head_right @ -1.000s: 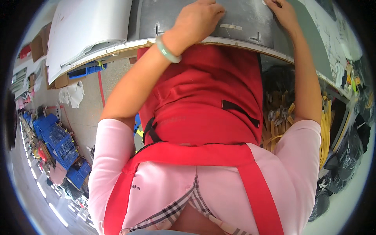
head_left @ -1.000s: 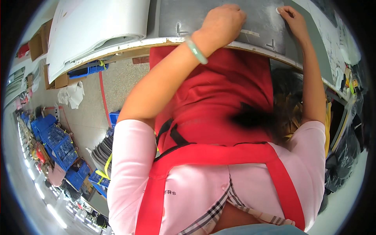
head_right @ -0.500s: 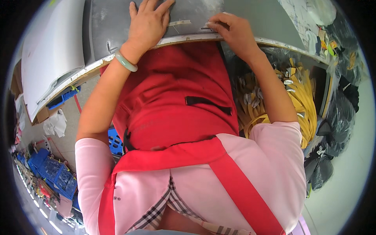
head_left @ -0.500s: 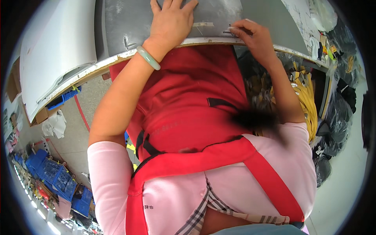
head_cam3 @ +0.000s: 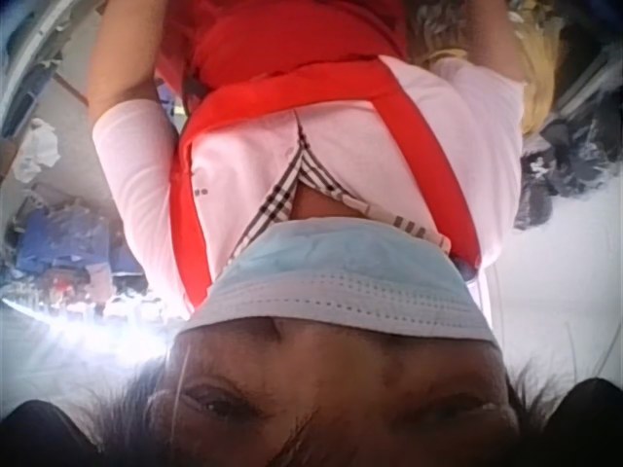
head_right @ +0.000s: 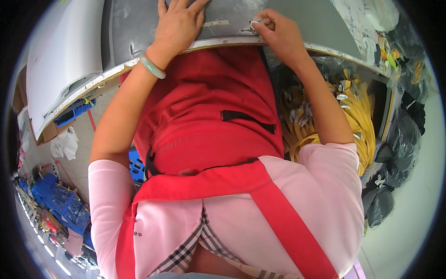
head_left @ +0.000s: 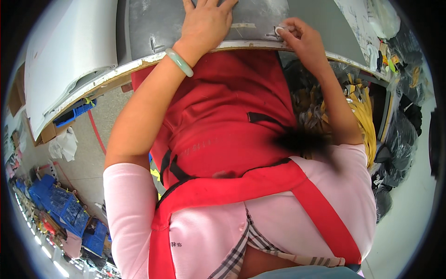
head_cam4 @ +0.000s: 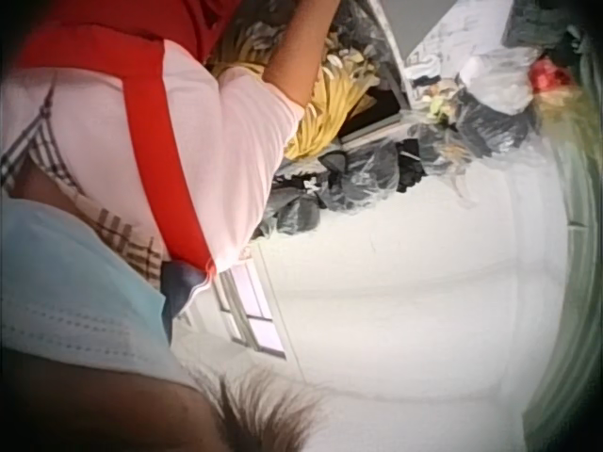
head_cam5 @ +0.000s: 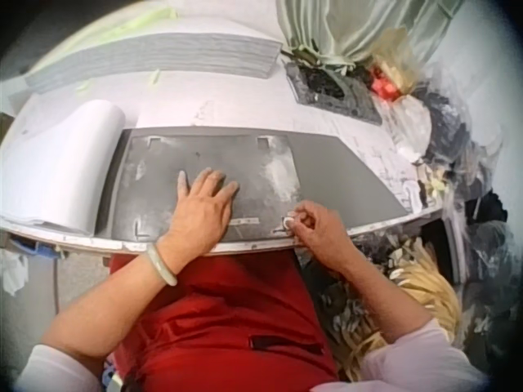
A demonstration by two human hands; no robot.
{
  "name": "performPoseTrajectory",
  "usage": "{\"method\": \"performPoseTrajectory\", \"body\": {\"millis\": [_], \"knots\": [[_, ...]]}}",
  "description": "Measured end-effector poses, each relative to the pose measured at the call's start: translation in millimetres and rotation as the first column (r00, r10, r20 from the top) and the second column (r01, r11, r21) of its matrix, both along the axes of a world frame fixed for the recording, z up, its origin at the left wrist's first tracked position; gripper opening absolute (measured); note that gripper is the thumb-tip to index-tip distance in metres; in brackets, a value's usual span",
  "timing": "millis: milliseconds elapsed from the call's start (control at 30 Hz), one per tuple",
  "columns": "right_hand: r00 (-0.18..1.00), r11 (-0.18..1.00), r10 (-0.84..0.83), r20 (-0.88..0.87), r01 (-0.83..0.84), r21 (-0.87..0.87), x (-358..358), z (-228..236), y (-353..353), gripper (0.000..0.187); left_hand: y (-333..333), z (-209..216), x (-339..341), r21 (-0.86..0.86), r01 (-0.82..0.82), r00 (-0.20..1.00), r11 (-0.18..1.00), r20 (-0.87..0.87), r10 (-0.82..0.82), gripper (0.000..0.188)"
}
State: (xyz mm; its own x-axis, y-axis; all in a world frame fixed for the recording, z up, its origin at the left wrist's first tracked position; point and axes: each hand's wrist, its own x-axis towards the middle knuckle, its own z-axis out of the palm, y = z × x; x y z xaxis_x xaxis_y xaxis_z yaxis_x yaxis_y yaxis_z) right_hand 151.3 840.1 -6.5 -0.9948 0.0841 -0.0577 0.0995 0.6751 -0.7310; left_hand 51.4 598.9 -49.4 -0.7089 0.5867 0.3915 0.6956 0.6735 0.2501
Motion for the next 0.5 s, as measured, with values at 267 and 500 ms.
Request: {"method": "performPoseTrajectory", "body": {"millis": [267,500], "knots": [[0.987,0.992,0.101,0.122,-0.108,0.06,-10.3,2.6,9.1,0.024,-1.6,-0.6,-0.5,-0.004,-0.013,1.0,1.0,-0.008,0.013,0.038],[0.998,0.999,-0.046,-0.033,0.046,0.012,-82.6,4.8,25.0,0.025,1.1,-11.9,-5.1,0.046,-0.045,0.99,0.998,-0.131,0.051,0.033]]}}
